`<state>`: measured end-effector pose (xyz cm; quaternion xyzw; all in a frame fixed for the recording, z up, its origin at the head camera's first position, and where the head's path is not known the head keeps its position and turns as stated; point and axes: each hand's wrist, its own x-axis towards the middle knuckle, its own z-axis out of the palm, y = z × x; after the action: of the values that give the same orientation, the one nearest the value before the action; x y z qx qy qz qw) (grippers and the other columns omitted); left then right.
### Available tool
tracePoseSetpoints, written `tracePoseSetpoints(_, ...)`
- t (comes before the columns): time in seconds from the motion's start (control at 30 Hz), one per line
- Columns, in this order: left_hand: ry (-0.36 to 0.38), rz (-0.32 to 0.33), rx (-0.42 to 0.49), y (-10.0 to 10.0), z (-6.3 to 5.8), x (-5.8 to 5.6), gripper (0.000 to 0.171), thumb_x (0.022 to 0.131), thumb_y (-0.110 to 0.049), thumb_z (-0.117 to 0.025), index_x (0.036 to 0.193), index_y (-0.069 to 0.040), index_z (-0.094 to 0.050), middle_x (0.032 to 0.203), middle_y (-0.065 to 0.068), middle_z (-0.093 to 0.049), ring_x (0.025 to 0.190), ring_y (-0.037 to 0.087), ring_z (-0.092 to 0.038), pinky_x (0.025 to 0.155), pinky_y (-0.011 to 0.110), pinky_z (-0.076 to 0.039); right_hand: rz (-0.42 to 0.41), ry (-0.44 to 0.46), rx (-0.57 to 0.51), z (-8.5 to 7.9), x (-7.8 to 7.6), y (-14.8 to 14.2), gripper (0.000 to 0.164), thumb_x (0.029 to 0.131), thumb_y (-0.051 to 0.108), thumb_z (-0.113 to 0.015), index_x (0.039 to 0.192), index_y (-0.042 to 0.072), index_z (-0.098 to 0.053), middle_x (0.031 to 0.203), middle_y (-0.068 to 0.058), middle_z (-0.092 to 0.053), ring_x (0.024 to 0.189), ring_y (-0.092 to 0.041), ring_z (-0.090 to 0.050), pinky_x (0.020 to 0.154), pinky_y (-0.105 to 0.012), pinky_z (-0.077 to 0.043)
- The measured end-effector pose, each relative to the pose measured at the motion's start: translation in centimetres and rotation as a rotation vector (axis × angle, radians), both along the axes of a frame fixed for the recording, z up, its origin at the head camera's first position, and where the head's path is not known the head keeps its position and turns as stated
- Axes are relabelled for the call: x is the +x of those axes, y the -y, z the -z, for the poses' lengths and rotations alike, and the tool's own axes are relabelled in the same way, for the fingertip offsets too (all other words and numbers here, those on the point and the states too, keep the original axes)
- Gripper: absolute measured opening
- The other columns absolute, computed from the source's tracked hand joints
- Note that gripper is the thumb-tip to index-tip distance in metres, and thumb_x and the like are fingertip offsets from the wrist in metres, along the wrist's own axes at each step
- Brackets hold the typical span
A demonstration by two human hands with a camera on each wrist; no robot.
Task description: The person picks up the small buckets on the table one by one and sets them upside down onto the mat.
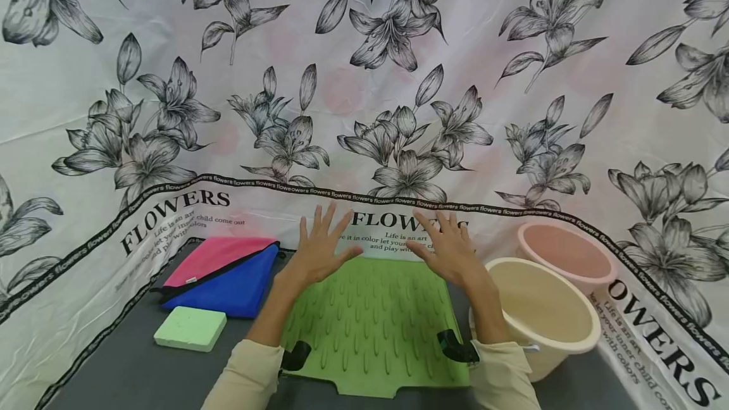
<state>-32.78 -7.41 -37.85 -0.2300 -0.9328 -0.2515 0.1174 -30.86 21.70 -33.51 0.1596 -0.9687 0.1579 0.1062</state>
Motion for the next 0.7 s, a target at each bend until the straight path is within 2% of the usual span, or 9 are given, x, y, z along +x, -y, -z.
tracePoseSetpoints(0.1, -0.004, 0.014, 0.028, -1.0, 0.8, -0.3, 0.116, 0.08, -0.098, -0.01, 0.17, -0.024, -0.017, 0.178, 0.013, 0.003, 0.163, 0.045, 0.012, 0.127, 0.076, 0.005, -0.022, -0.025, -0.009, -0.4, 0.2, -0.3, 0.07, 0.107, 0.045, -0.055, 0.165, 0.014, -0.032, 0.169, -0.033, -0.023, 0.156, -0.061, -0.014, 0.124, -0.078, -0.014)
tracePoseSetpoints(0.33, -0.011, 0.077, 0.109, -3.1, 2.3, -1.0, 0.113, 0.083, -0.095, -0.008, 0.169, -0.024, -0.02, 0.179, 0.012, -0.004, 0.163, 0.047, 0.006, 0.127, 0.076, 0.001, -0.082, -0.078, -0.093, -1.0, 1.2, -0.5, 0.063, 0.108, 0.038, -0.057, 0.162, 0.01, -0.039, 0.162, -0.028, -0.042, 0.147, -0.055, -0.041, 0.116, -0.075, -0.036)
tracePoseSetpoints(0.53, 0.0, 0.105, 0.155, -4.1, 3.1, -0.9, 0.109, 0.087, -0.092, -0.009, 0.169, -0.022, -0.022, 0.178, 0.012, -0.01, 0.163, 0.05, 0.003, 0.126, 0.077, 0.001, -0.138, -0.068, -0.082, -2.0, 3.1, -0.5, 0.06, 0.109, 0.037, -0.056, 0.16, 0.01, -0.043, 0.158, -0.025, -0.05, 0.145, -0.05, -0.047, 0.119, -0.068, -0.039)
tracePoseSetpoints(0.7, 0.01, 0.131, 0.15, -5.1, 3.9, -0.7, 0.101, 0.091, -0.088, -0.011, 0.169, -0.024, -0.019, 0.178, 0.008, -0.008, 0.162, 0.051, 0.0, 0.126, 0.078, -0.002, -0.113, -0.073, -0.084, -3.2, 4.7, -1.1, 0.059, 0.109, 0.036, -0.057, 0.161, 0.015, -0.042, 0.159, -0.023, -0.049, 0.143, -0.05, -0.05, 0.116, -0.069, -0.042)
